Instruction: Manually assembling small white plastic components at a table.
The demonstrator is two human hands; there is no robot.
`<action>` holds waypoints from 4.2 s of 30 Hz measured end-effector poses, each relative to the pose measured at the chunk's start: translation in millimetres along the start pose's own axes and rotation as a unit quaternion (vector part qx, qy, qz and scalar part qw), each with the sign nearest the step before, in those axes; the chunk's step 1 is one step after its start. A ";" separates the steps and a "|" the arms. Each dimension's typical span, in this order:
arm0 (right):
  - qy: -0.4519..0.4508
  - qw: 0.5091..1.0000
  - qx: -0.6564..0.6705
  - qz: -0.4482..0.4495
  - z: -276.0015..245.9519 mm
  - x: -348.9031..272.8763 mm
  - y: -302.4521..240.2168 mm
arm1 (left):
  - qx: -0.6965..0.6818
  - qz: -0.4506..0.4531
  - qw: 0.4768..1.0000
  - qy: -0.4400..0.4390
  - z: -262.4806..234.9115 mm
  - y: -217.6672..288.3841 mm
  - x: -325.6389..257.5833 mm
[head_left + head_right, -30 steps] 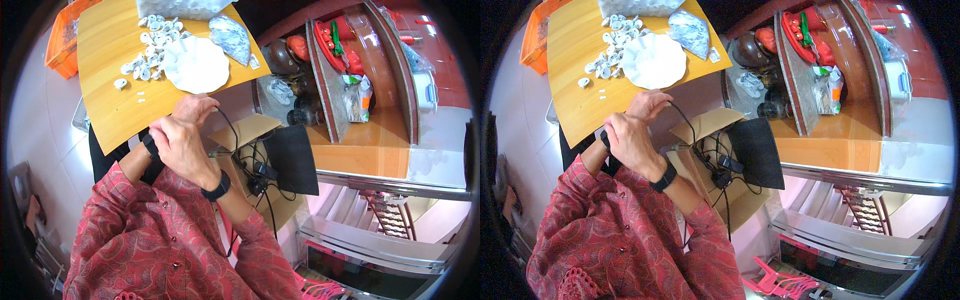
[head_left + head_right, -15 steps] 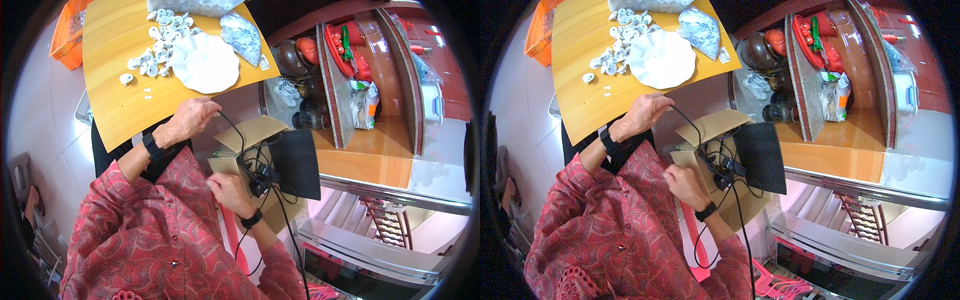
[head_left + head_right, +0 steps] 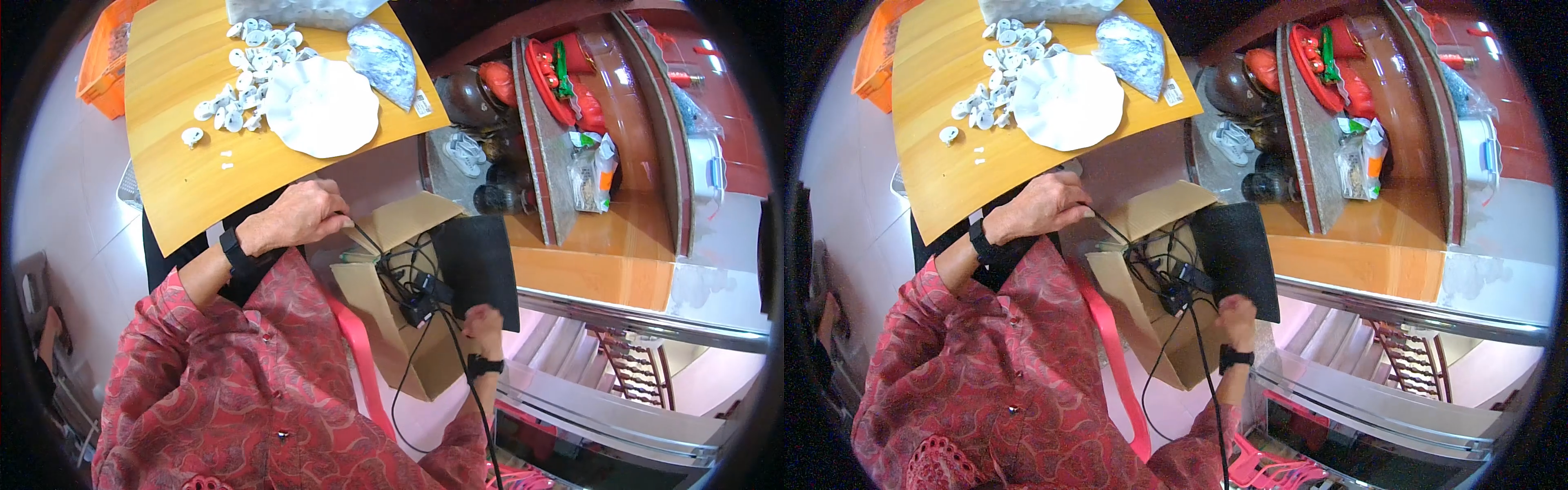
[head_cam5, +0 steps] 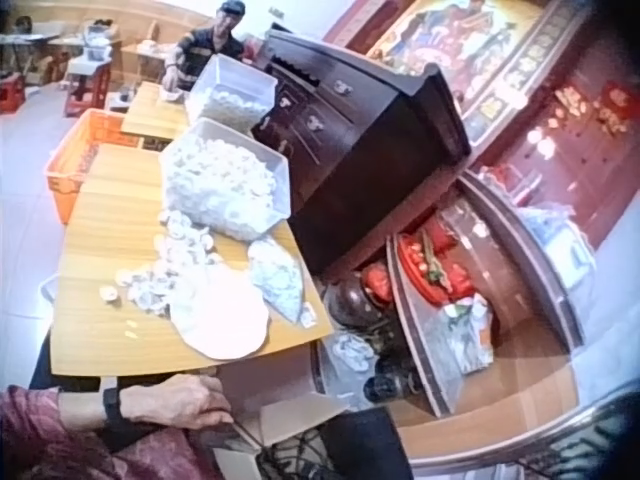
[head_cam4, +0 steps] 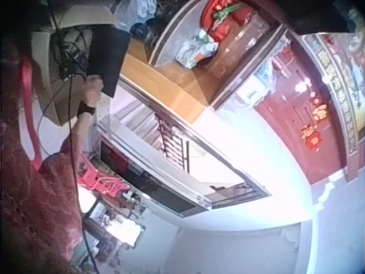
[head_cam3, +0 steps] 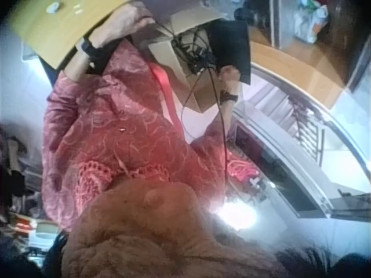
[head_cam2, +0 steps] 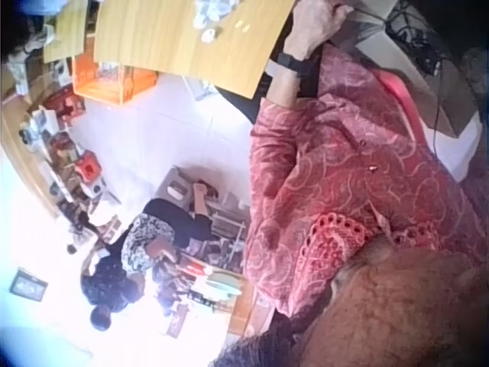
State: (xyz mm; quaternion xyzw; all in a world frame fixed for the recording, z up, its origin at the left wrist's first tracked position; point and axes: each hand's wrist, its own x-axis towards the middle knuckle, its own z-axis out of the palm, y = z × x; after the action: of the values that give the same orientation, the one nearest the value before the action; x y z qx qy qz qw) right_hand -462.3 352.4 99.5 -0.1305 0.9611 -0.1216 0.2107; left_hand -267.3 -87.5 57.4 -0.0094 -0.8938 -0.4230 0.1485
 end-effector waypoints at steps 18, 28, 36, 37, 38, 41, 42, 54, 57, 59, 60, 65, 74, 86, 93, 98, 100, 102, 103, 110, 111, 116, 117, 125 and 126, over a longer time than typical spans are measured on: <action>0.287 0.895 0.227 -0.254 -61.5 98.4 -305.8 | -0.326 0.058 0.919 0.216 65.5 129.3 110.5; 0.328 0.886 0.146 -0.294 -59.5 107.4 -330.1 | -0.256 0.127 0.922 0.260 50.3 120.6 110.0; 0.419 0.856 -0.032 -0.300 -30.2 125.5 -321.4 | -0.317 0.046 0.930 0.182 49.4 114.2 99.3; 0.419 0.856 -0.055 -0.300 -24.0 126.2 -320.0 | -0.316 0.044 0.930 0.182 47.4 110.4 99.3; 0.418 0.854 -0.078 -0.298 -18.9 126.7 -317.9 | -0.298 0.046 0.944 0.132 44.8 104.5 100.7; 0.392 0.862 -0.123 -0.297 -10.2 125.2 -312.2 | -0.312 0.039 0.947 0.068 53.5 89.5 100.6; 0.394 0.861 -0.149 -0.287 -7.6 126.7 -308.0 | -0.347 0.032 0.936 0.052 53.9 88.1 100.7; -0.042 0.818 0.568 -0.083 51.5 113.6 -255.4 | -0.377 0.023 0.922 0.087 69.7 50.9 93.3; -0.045 0.837 0.540 -0.083 46.0 101.6 -259.6 | -0.470 -0.017 0.881 0.046 69.9 53.4 90.6; -0.029 0.862 0.500 -0.081 44.7 101.9 -253.7 | -0.495 -0.048 0.867 0.028 70.5 55.8 88.5; -0.016 0.921 0.360 -0.149 42.3 103.4 -248.6 | -0.518 -0.079 0.851 0.012 70.9 56.3 87.9; -0.016 0.919 -0.114 -0.377 25.2 98.8 -229.9 | -0.584 -0.099 0.805 0.015 80.0 54.9 82.2; -0.043 0.806 0.590 0.025 36.4 47.0 -240.1 | -0.523 -0.053 0.850 0.024 79.6 58.6 78.1; -0.006 0.884 -0.088 -0.459 17.9 36.2 -197.8 | -0.588 -0.104 0.802 -0.017 98.1 62.0 68.3; -0.004 0.833 -0.192 -0.519 -0.1 12.4 -187.3 | -0.656 -0.090 0.749 -0.014 103.7 69.7 71.6; -0.046 0.881 -0.131 -0.452 -22.5 -32.5 -195.3 | -0.649 -0.152 0.736 0.115 88.7 50.2 81.3; 0.006 0.830 -0.123 -0.544 -34.5 -43.2 -176.3 | -0.669 -0.108 0.722 0.140 67.8 43.6 85.5; -0.031 0.957 0.031 -0.286 -45.9 -54.4 -161.6 | -0.670 -0.097 0.722 0.145 43.3 55.3 89.1; -0.137 0.968 0.014 -0.208 -50.5 -54.8 -144.9 | -0.676 -0.091 0.713 0.162 33.1 61.1 92.8; -0.430 0.888 0.124 -0.106 2.6 -94.8 -101.0 | -0.661 0.008 0.706 0.253 -28.8 73.6 104.3; -0.429 0.892 0.077 -0.122 12.6 -96.2 -94.5 | -0.656 -0.004 0.706 0.267 -38.4 78.3 103.0; -0.403 0.910 0.087 -0.033 22.7 -97.2 -86.8 | -0.624 0.033 0.732 0.272 -69.6 78.7 93.7; -0.396 0.913 0.094 -0.029 14.5 -99.6 -82.5 | -0.612 0.045 0.742 0.269 -70.8 81.7 94.7; -0.027 0.990 0.135 0.009 -90.1 -64.3 -81.3 | -0.559 0.033 0.770 0.305 -92.7 71.1 56.9; 0.037 0.988 0.145 0.023 -97.0 -60.7 -86.5 | -0.559 0.024 0.772 0.301 -93.4 70.8 54.2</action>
State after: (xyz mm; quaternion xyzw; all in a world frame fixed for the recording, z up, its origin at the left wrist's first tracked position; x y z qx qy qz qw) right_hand -434.2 307.1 232.6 -0.0716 0.9433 -0.2593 0.1943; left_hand -285.0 -118.8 181.4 0.0154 -0.4089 -0.8255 0.3889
